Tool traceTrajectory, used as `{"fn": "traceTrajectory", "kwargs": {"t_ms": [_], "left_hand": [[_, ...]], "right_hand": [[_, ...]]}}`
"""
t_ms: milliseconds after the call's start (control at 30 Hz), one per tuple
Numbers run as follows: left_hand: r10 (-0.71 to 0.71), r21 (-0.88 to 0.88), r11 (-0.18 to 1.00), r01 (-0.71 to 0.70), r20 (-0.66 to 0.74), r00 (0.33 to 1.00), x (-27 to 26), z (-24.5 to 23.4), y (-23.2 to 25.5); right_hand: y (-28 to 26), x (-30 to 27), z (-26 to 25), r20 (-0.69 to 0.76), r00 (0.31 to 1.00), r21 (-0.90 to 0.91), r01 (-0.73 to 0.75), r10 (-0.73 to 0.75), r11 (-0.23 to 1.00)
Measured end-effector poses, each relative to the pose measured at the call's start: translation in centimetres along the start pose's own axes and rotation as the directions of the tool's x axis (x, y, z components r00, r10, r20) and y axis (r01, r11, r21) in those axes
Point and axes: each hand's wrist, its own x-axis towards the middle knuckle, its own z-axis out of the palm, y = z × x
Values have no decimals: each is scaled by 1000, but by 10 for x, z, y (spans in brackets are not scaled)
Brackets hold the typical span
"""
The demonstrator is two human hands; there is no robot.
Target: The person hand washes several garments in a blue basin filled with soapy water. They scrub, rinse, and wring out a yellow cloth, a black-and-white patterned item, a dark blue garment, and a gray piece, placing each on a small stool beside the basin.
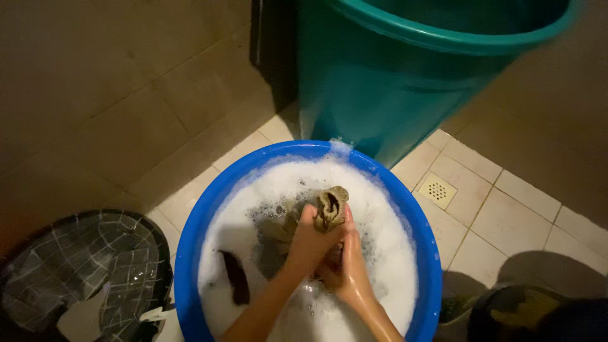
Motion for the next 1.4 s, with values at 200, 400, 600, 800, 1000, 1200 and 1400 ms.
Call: {"fn": "traceTrajectory", "kwargs": {"t_ms": [200,400,600,800,1000,1200,1400], "left_hand": [[10,-121,993,10,159,987,1,-27,35],[142,148,976,-159,120,983,0,-54,54],[36,32,998,-55,433,901,27,-149,32],[294,876,475,-80,-72,953,61,-127,-36],[329,918,329,-221,108,938,42,-56,-134],[-141,970,233,-63,98,985,48,-52,-171],[-346,700,651,294,-71,935,85,-70,-202]], "right_hand": [[-12,0,-48,319,783,-650,591,-533,478],[-42,10,-93,15,887,-867,242,-462,436],[-62,48,-146,41,881,-641,385,-471,664],[0,121,-104,-38,776,-822,333,-629,461],[73,120,-75,211,910,-976,214,-357,-30],[110,151,-113,46,993,-905,-4,108,425],[70,147,-107,151,966,-639,258,-211,725]]}}
